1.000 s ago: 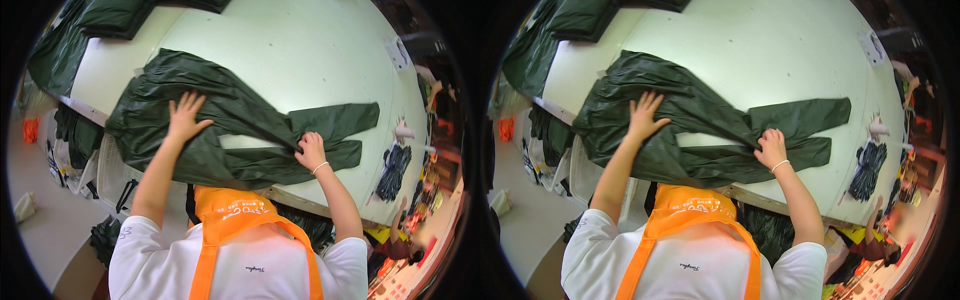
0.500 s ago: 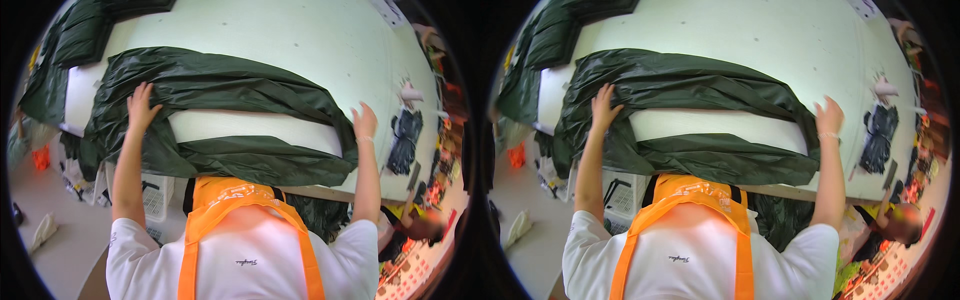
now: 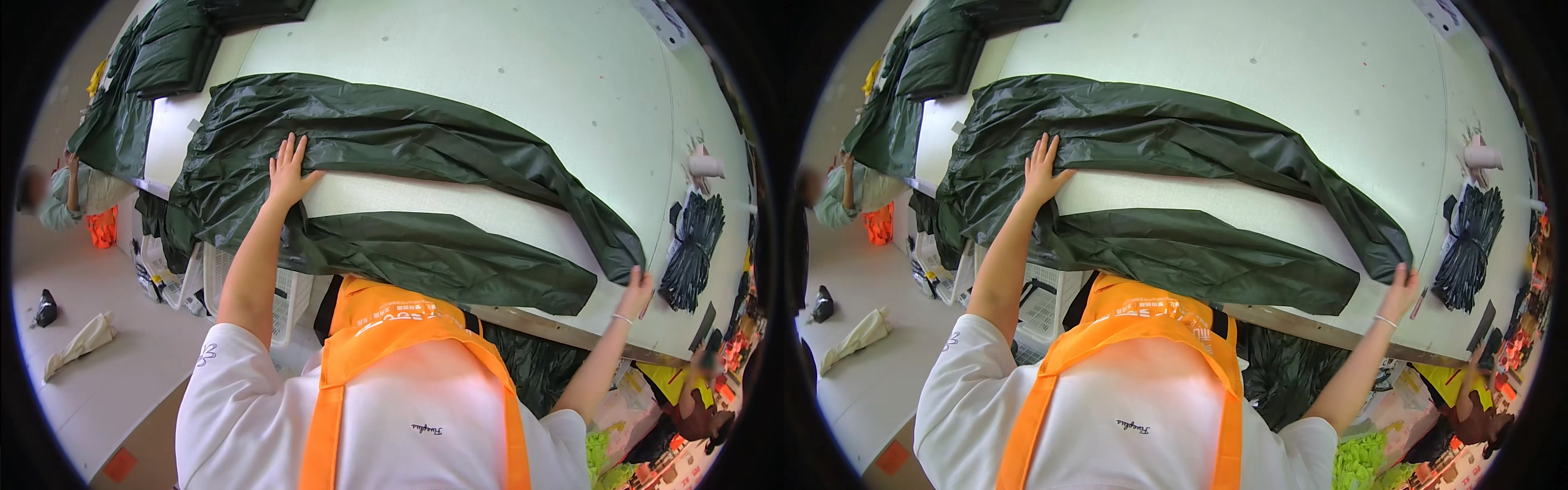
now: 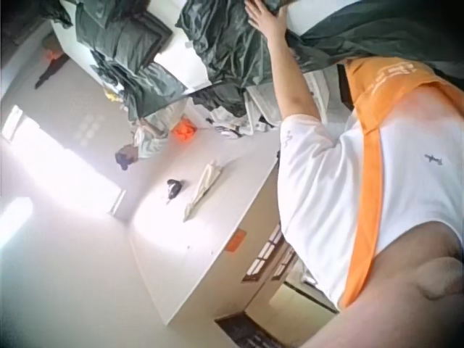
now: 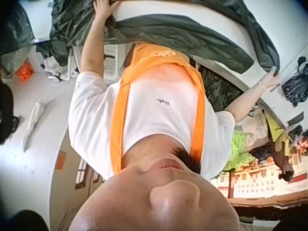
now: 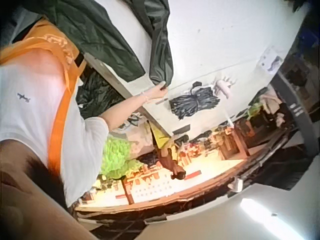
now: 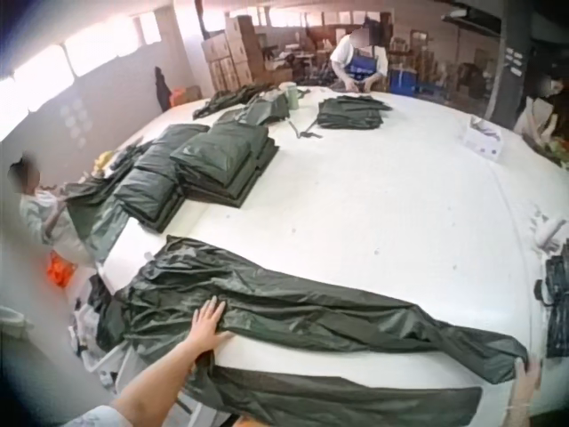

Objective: The person repeatedly unfolds dark green trousers on a white table, smooths them, folds them into a compact rectangle, and places them on a growing stack. The process is repeated for multiple items throughout the clip.

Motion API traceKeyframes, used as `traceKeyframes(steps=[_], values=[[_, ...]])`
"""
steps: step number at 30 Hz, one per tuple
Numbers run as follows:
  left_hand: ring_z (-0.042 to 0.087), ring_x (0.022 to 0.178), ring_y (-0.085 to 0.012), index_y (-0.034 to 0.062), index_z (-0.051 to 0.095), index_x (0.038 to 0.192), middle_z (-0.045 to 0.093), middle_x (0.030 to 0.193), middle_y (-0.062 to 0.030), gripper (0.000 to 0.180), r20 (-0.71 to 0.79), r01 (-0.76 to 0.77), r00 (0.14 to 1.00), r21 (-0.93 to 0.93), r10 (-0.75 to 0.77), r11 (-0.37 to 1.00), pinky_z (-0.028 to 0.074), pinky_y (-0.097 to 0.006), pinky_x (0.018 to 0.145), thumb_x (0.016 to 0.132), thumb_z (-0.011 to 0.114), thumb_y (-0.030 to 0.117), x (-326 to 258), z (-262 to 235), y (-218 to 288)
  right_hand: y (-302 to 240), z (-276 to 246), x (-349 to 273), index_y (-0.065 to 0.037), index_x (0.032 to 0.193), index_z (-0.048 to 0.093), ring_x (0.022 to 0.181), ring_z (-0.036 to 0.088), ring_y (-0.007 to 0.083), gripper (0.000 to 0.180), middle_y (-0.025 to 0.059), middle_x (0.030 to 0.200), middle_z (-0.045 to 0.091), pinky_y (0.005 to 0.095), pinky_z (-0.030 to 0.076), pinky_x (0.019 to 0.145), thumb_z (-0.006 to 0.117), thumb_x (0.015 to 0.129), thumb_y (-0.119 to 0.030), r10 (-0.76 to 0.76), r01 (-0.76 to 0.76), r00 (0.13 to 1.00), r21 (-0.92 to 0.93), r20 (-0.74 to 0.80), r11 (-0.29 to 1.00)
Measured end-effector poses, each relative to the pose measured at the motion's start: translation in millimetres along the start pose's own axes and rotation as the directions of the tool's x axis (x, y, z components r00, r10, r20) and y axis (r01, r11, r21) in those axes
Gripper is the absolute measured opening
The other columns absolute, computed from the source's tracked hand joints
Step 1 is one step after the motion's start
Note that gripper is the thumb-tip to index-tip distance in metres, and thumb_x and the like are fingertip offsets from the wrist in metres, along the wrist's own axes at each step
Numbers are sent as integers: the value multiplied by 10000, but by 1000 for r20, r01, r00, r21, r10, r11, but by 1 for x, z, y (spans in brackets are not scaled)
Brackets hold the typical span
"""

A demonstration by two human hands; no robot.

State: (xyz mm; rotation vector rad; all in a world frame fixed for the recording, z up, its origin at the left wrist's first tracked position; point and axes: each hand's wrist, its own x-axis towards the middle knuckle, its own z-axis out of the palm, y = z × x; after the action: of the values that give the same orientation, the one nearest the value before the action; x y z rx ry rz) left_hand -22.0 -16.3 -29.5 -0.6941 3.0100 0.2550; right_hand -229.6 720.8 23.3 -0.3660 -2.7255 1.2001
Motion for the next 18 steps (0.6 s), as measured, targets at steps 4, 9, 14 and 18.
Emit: traceKeyframes(steps=[4, 9, 14, 18], values=[[263, 1324, -330, 141, 328, 1385, 259, 1450, -159, 881, -11, -98, 995, -25, 98, 995, 284, -479, 1004, 644, 742, 377, 5, 1, -4, -144, -71, 42, 15, 952, 618, 752, 596, 123, 275, 68, 863, 652, 247, 481, 703, 585, 886, -249, -124, 164, 968, 175, -219, 971], [303, 1288, -388, 100, 385, 1355, 284, 1427, -207, 857, -47, -268, 963, -209, 264, 940, 289, -430, 1037, 613, 771, 289, 1, -7, -5, -72, -60, 135, -93, 1271, 438, 1037, 536, 217, 698, 121, 1161, 570, 376, 401, 900, 554, 803, -597, 467, -600, 765, 227, 444, 767], [182, 1354, -361, 140, 308, 1404, 162, 1487, -162, 877, 172, -124, 968, -306, 183, 944, 216, -417, 1079, 647, 750, 168, 1, -13, -5, 0, -37, 86, -75, 1371, 328, 1175, 461, 206, 753, 82, 1277, 505, 482, 254, 1026, 648, 788, -427, 473, -516, 718, -64, 511, 854], [135, 1373, -347, 147, 294, 1412, 139, 1497, -148, 847, 224, -118, 951, -378, 214, 918, 180, -394, 1091, 643, 618, 4, 7, -15, -15, 45, 0, 55, -15, 1274, 442, 1052, 540, 211, 676, 125, 1196, 545, 353, 390, 939, 712, 754, -351, 257, -250, 918, -64, 301, 966]])
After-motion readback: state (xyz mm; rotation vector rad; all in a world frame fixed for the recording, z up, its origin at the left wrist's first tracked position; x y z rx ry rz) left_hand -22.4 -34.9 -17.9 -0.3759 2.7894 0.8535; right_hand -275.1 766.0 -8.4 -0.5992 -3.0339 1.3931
